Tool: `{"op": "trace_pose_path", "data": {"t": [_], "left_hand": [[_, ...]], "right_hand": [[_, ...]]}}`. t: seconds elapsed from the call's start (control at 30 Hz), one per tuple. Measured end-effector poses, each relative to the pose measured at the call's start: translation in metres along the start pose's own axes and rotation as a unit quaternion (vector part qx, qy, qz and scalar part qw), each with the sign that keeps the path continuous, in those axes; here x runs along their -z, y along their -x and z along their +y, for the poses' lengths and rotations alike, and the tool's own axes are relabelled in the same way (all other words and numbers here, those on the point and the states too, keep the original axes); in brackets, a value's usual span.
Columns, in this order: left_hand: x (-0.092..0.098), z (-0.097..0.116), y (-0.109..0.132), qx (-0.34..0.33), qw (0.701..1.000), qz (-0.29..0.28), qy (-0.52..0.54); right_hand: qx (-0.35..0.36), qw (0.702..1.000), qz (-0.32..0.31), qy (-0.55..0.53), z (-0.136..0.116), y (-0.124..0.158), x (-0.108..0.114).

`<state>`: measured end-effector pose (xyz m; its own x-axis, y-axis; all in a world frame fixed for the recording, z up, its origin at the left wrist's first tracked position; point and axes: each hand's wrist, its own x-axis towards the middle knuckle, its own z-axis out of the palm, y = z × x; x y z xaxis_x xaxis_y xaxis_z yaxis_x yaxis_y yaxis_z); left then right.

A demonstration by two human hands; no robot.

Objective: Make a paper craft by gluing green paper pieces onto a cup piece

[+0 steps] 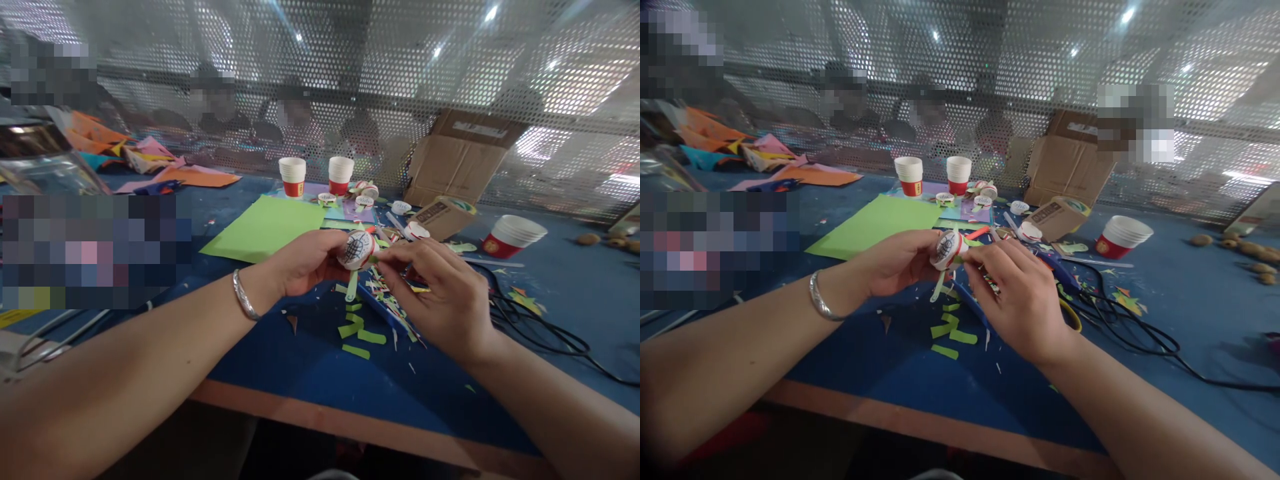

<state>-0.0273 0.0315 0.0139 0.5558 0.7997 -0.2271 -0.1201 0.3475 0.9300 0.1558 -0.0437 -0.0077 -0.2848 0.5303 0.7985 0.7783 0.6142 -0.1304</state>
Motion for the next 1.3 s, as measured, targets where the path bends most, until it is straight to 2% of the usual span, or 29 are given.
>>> {"op": "trace_pose_path", "data": {"t": [0.3, 0.53, 1.3], "left_hand": [[0.0006, -0.0009, 0.0002, -0.002, 1.0, -0.01, -0.013], [-0.0006, -0.0014, 0.0003, -0.002, 1.0, 0.012, -0.027], [0.0032, -0.0084, -0.0002, -0.058, 0.994, 0.001, -0.095]], "right_hand": [[-0.013, 1.0, -0.012, -0.013, 0.0002, -0.0003, 0.0001], [-0.043, 0.999, -0.011, -0.019, -0.0017, 0.0003, -0.0006], [-0.12, 0.987, -0.036, -0.101, -0.0018, 0.0016, -0.0031]]}}
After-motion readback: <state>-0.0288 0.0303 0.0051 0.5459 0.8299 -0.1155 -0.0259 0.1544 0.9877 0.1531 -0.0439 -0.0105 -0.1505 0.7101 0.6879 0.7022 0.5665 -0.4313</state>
